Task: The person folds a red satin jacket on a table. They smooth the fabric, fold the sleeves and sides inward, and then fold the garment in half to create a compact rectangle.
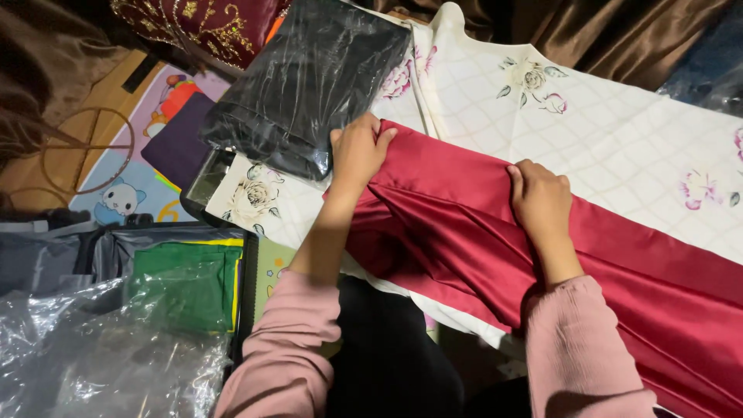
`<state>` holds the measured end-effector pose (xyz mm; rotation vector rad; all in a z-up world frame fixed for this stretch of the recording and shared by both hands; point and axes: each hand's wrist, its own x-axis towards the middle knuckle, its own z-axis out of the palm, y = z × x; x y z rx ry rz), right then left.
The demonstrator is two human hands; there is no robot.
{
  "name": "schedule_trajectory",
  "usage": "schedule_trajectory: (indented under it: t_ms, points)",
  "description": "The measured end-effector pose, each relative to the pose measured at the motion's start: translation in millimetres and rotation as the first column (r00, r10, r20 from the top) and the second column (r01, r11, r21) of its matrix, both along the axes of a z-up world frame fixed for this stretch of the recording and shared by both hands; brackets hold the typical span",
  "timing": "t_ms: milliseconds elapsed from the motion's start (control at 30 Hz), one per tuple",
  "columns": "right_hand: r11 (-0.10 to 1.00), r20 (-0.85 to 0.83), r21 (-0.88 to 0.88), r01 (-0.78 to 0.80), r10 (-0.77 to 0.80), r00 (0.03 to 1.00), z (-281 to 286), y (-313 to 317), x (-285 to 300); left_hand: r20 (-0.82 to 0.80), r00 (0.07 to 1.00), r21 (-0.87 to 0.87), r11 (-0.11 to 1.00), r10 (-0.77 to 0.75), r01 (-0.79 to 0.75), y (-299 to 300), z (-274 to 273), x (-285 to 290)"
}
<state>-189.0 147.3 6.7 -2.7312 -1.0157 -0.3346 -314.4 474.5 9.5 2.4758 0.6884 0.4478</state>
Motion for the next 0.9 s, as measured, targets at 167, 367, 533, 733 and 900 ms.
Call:
schedule_trajectory:
  t_ms: [167, 367, 533, 733, 900]
  points:
    - [0.999, 0.026, 0.046, -0.002, 0.001, 1.0, 16, 9, -8, 0.082, 0.996, 0.208, 0.976, 0.044, -0.06, -18, 33, -11]
    - [0.909, -0.218, 0.336, -0.247, 0.33, 0.918, 85, 56, -82, -0.272, 0.934, 0.155, 0.948, -0.23, 0.279, -105, 40, -20]
    - [0.964, -0.493, 0.011, -0.267, 0.237, 0.837, 45, 52, -80, -0.508, 0.784, -0.048, 0.92, -0.358, 0.389, -113, 16, -24]
    - [0.949, -0.526, -0.311, -0.057, -0.122, 0.842, 50, 15, -58, -0.659, 0.734, 0.01, 0.974, -0.165, 0.228, -83, 43, -24]
    - [0.95, -0.489, -0.301, 0.079, -0.225, 0.843, 37, -32, -39, -0.475, 0.853, -0.129, 0.976, -0.215, 0.174, -45, 65, -49]
